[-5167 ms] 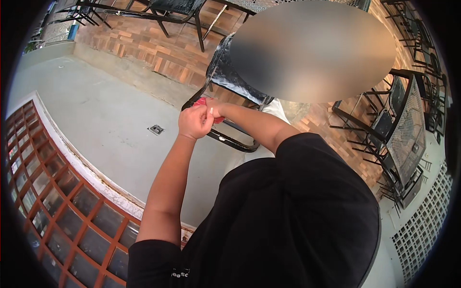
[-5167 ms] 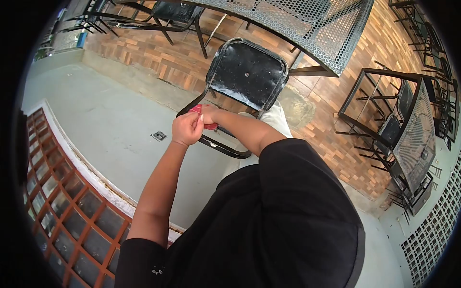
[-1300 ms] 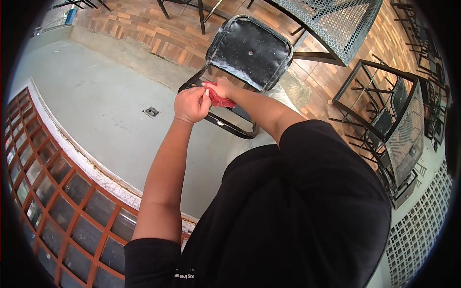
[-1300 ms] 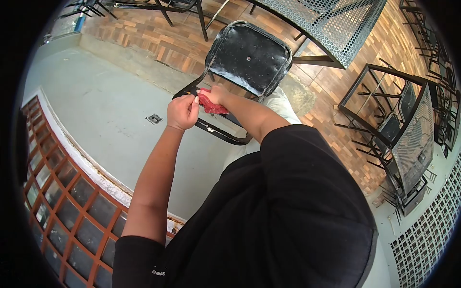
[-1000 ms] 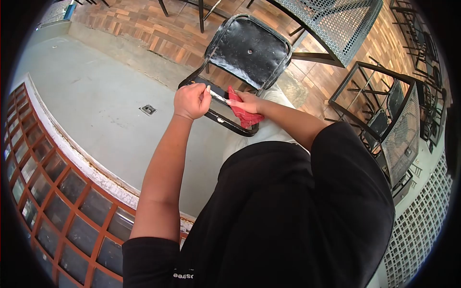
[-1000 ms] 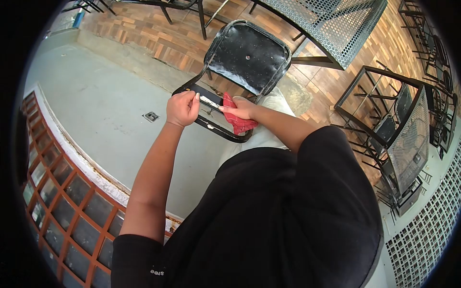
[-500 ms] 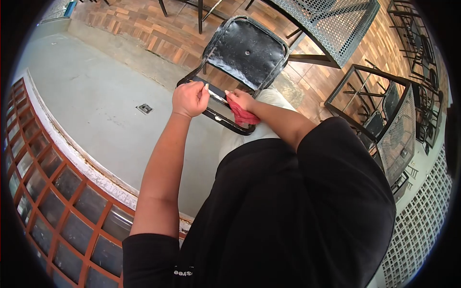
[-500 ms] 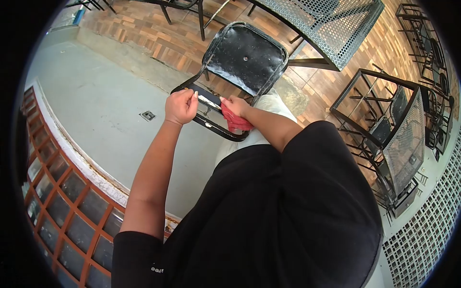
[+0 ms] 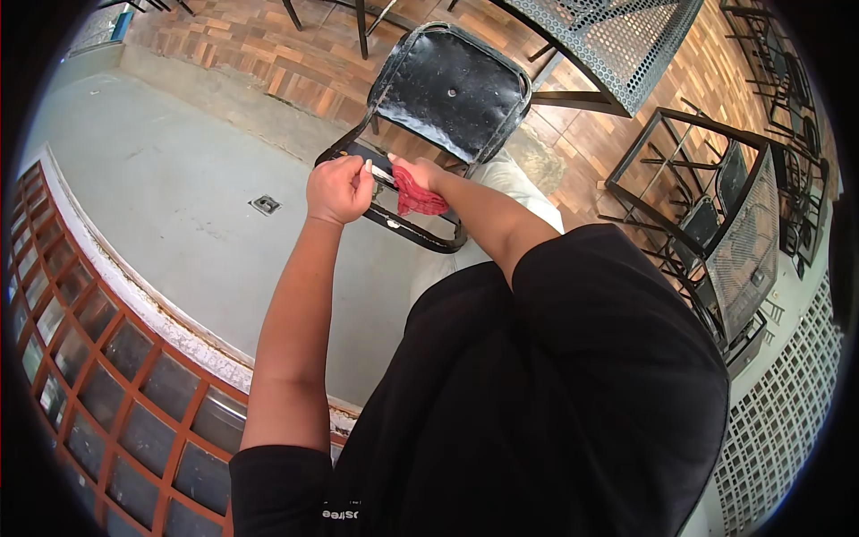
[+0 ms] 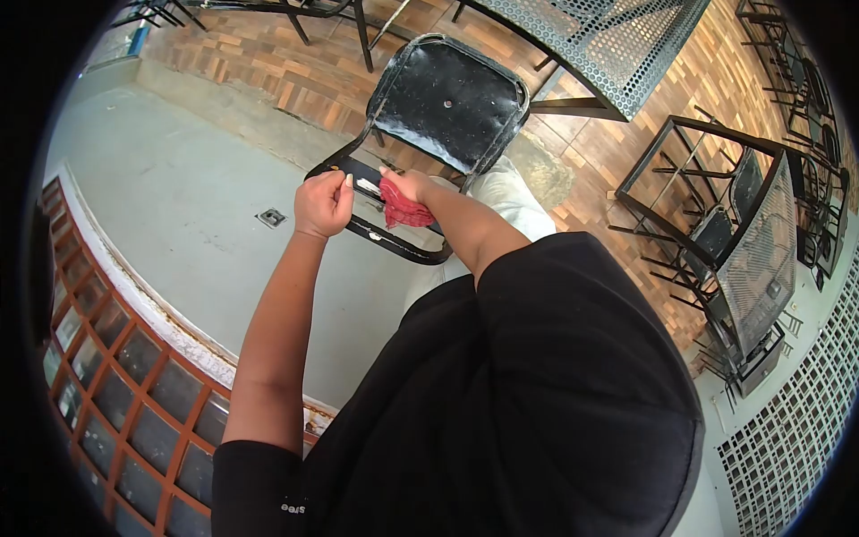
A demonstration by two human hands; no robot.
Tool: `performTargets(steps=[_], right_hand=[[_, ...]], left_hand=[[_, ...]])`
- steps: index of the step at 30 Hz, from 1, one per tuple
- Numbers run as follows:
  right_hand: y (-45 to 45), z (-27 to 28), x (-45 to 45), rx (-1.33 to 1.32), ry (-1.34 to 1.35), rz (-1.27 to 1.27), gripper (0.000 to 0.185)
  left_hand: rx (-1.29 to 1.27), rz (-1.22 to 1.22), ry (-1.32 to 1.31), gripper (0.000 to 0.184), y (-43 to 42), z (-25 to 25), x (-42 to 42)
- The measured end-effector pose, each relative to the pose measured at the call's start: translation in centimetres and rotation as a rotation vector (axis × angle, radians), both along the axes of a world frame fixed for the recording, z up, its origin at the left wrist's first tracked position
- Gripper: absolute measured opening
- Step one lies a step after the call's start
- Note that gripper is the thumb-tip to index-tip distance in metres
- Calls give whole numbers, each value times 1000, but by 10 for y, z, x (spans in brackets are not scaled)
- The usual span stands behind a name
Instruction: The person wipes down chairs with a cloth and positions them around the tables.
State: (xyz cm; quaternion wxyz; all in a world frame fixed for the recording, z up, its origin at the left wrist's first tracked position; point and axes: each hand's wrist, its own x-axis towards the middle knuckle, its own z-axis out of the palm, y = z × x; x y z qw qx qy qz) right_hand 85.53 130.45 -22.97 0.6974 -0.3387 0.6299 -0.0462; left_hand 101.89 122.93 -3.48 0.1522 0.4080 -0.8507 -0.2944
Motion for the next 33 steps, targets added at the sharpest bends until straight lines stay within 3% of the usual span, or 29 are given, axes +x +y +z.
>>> performTargets(steps=[3,11,15,18,23,25,29,33], right_hand=[[31,-53,-1,25,-5,-24,103],[54,-1,-29,-45,8,-60,100],[35,-33,2,-53,59,38,83],[-18,66,18,-100,49,63,100],[19,74,32,-409,72,126,102],[44,89,3,-139,94,132,105],[70,72,-19,119,252,83,114],[25,43,0,222,132,2,130]], left_hand=[[11,4,0,30,-1,1,2],[5,6,21,31,-3,1,1],[9,1,16,31,0,-1,5],[-15,-24,36,30,-8,-2,3],[-13,-30,34,29,-7,-1,4],[5,-28,29,29,-5,-3,3],[31,-28,12,29,-5,-2,4],[8,-37,9,28,-5,-3,4]])
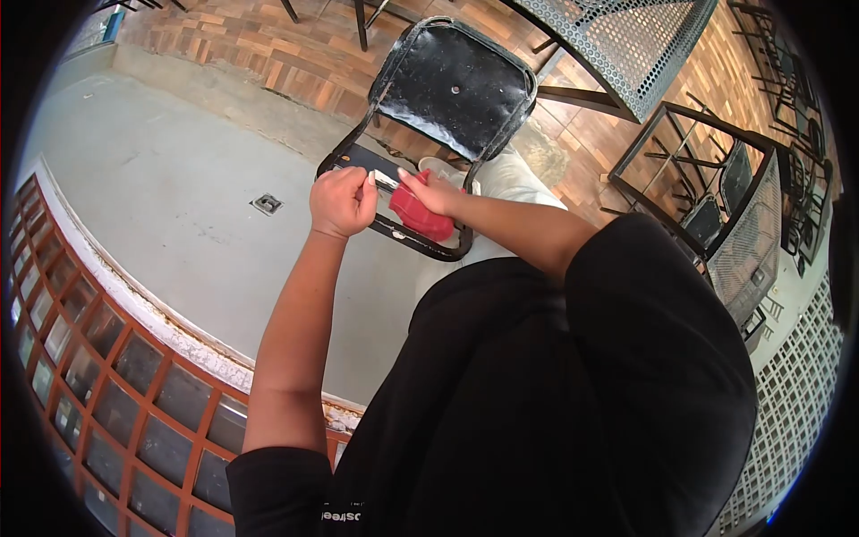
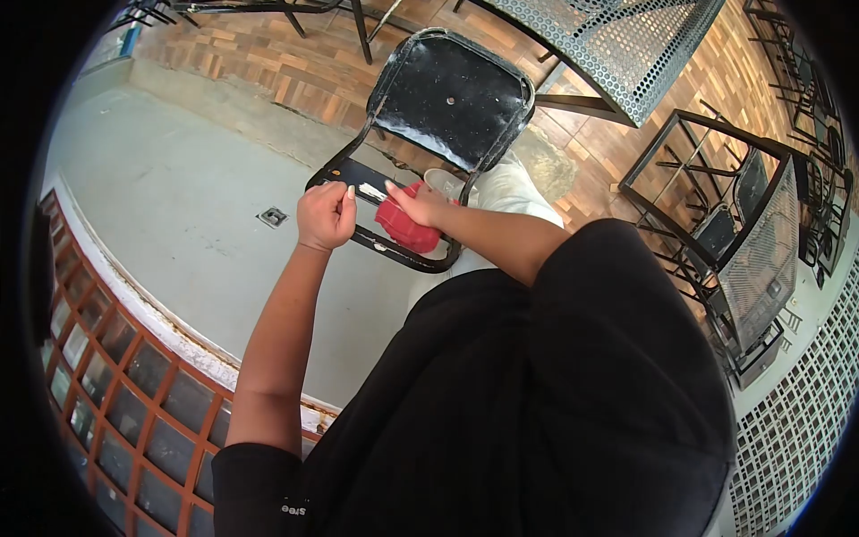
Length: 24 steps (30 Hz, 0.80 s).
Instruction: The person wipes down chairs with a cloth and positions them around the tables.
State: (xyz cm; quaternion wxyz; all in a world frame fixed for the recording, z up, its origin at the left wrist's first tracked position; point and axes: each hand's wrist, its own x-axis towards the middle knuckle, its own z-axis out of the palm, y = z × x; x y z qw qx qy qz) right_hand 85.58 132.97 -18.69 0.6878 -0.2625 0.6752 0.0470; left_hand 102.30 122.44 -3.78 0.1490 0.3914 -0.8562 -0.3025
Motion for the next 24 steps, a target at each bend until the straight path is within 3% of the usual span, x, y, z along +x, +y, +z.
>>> performTargets(steps=[6,10,12,16,20,24], right_hand=[[-120,31,81,-408,-65,63,128],[-106,15,80,-579,-176,34,122],[-53,4,57,-805,-149,85,120],[25,40,-6,-458,17,200,122],[44,33,-22,-264,39,384,125],[13,24,3,-246,-1,342,122]], left_hand=[[-6,1,37,28,2,-2,-1],[-3,-1,52,29,0,-2,-2],[2,-16,21,27,0,-2,-1],[19,-20,-17,29,1,-1,1],[11,-14,0,30,0,0,0],[-36,-4,20,29,-1,-2,-2]])
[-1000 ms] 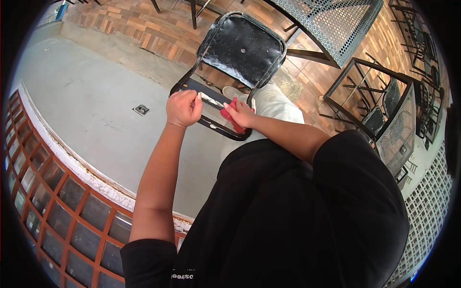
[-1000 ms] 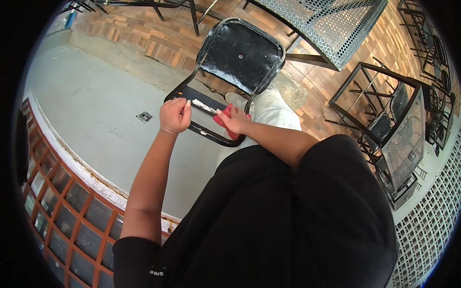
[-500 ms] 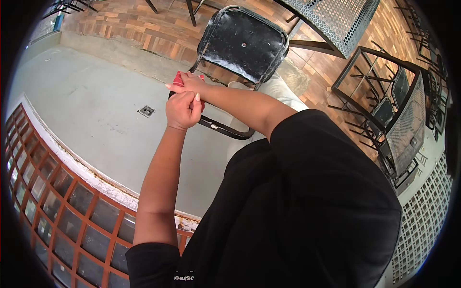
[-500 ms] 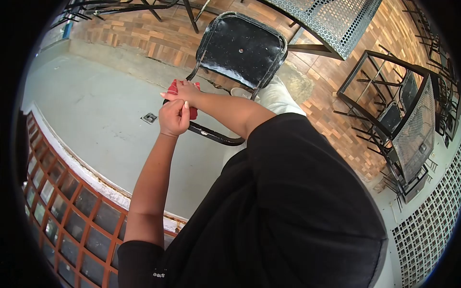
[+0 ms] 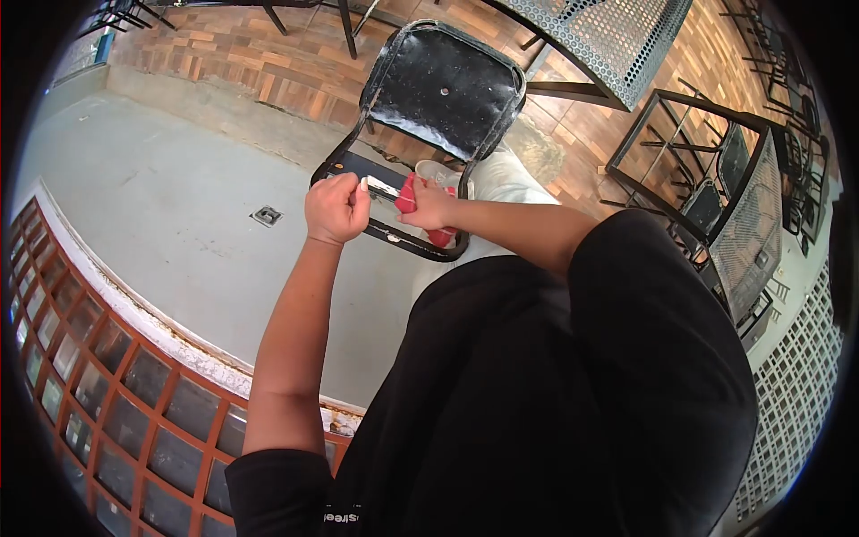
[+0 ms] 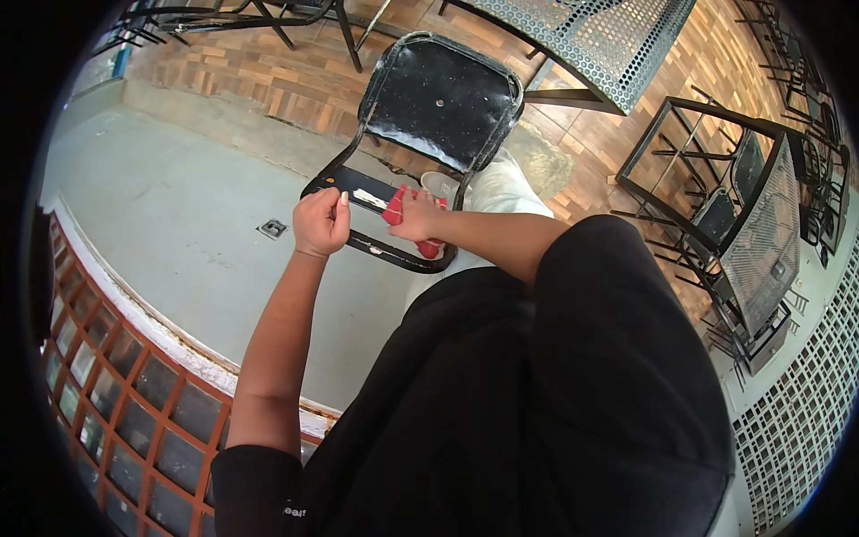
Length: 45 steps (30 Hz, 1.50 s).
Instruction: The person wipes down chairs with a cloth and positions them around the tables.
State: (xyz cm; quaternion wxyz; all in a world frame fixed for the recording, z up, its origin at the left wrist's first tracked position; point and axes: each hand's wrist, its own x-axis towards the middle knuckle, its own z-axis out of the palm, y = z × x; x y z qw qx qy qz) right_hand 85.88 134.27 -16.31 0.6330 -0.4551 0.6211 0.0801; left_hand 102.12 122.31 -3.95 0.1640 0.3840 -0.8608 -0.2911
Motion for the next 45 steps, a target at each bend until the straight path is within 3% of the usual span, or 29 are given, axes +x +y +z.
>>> performTargets(steps=[4,7,10,13,15,17,18,20,24,26,28,30,31,33,36,39,40,43,45], right_hand=[[-53,-8,46,-309,-51,-26,99],[-103,6,64,-310,-181,-71,97],[-126,8,79,-521,-327,-9,87],[-127,-2,84,-685,-262,296,77],[-105,-11,84,-690,-244,143,79],[-73,-14,79,-684,-215,-125,85],[-60,-14,71,-678,-203,-130,85],[-32,-8,49,-415,-3,19,82],[1,15,19,-183,163,97,85],[11,17,-5,-17,189,223,72],[15,22,-30,69,-27,383,54],[27,18,-32,-40,-1,382,49],[32,14,-26,-143,-26,375,45],[29,3,-14,-174,-27,415,45],[16,14,-11,-195,-30,497,45],[1,90,-32,-44,-27,63,53],[1,103,-35,-55,-14,79,53],[6,132,-34,-134,-314,-153,45],[1,131,-29,-96,-305,-132,44]], left_hand=[[70,-7,-112,25,2,0,5],[7,3,-75,18,1,2,0],[-49,18,-39,17,0,7,-4],[-97,27,41,23,-2,8,-7],[-49,15,-3,26,0,8,-5],[-17,7,-10,28,1,5,-8],[-16,-3,-25,26,0,5,-8],[-19,-21,-54,24,1,7,-8],[-47,12,-183,24,5,16,-10],[-133,98,-233,28,5,14,-8],[-198,203,-275,31,29,6,-12],[-84,688,-369,54,47,-3,-12],[-99,698,-350,54,58,1,-15],[92,722,-304,77,82,12,-28],[109,674,-155,86,97,9,-25],[128,633,-45,91,96,-4,-16],[138,613,-24,92,96,-8,-11],[138,615,1,94,97,-16,-7],[143,647,-22,96,93,-26,-6]])
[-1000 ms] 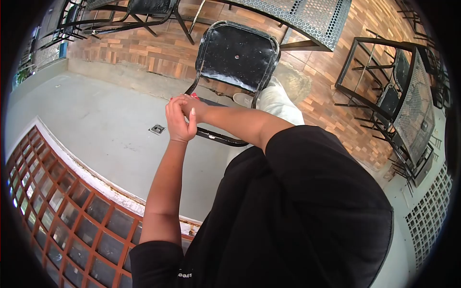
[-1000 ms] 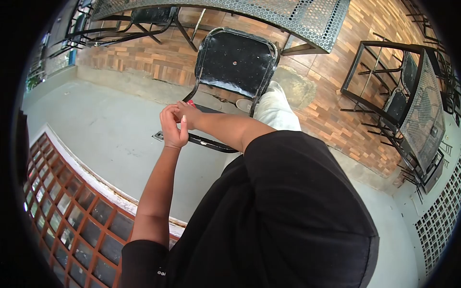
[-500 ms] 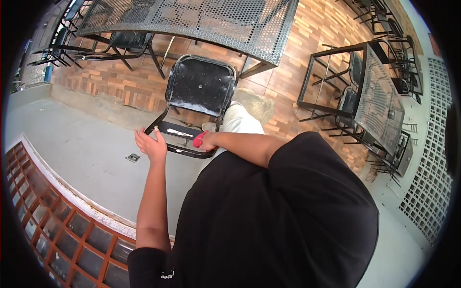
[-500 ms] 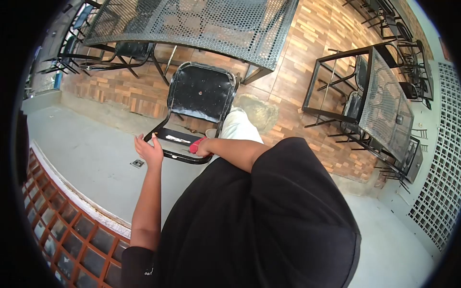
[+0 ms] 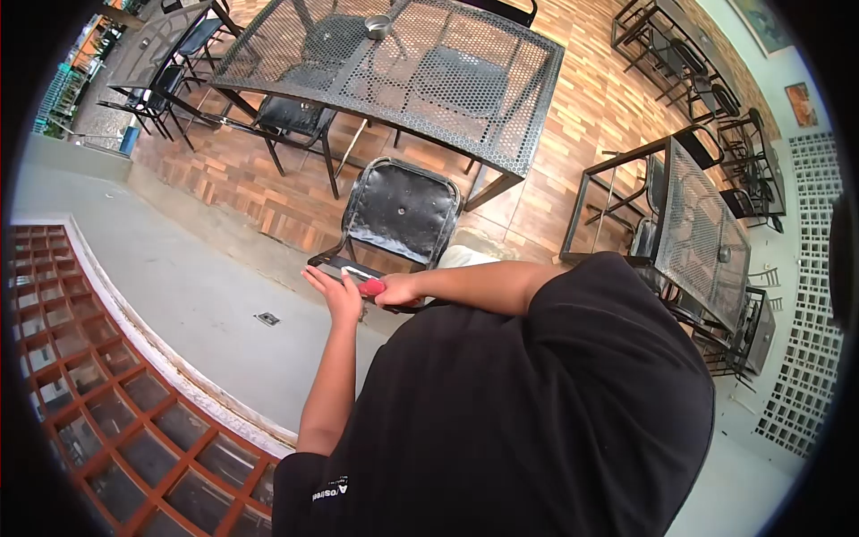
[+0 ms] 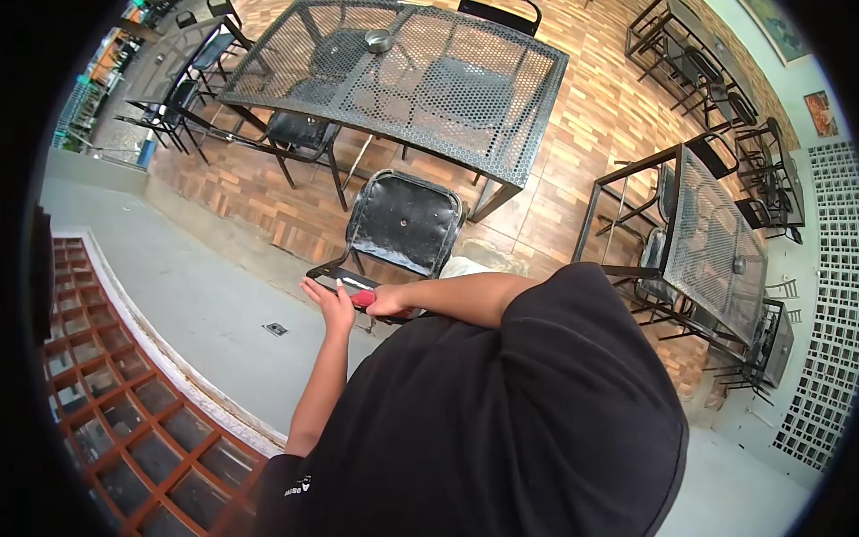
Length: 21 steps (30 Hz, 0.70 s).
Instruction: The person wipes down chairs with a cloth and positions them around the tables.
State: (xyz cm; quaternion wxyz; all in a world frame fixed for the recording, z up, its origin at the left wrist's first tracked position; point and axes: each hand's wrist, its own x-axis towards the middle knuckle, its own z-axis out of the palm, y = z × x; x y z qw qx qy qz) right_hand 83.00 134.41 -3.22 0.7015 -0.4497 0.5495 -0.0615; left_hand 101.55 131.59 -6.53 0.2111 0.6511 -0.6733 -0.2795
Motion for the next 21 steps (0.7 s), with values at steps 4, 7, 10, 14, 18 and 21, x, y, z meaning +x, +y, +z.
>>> performTargets(steps=[4,7,10,14,18,21], right_hand=[[1,7,8,103,13,90,44],[-7,15,7,96,30,158,48],[-9,10,0,-75,63,169,49],[-15,-14,-30,-119,-182,-211,53],[-26,-63,-96,-125,75,-430,57],[-36,-80,-159,-161,370,-344,54]], left_hand=[[114,455,375,75,-14,-39,5],[386,533,774,55,-27,-23,6],[551,607,1019,39,-26,-5,3],[602,694,1079,27,-20,0,-5],[645,746,992,26,2,14,-26],[664,849,951,23,11,27,-48]])
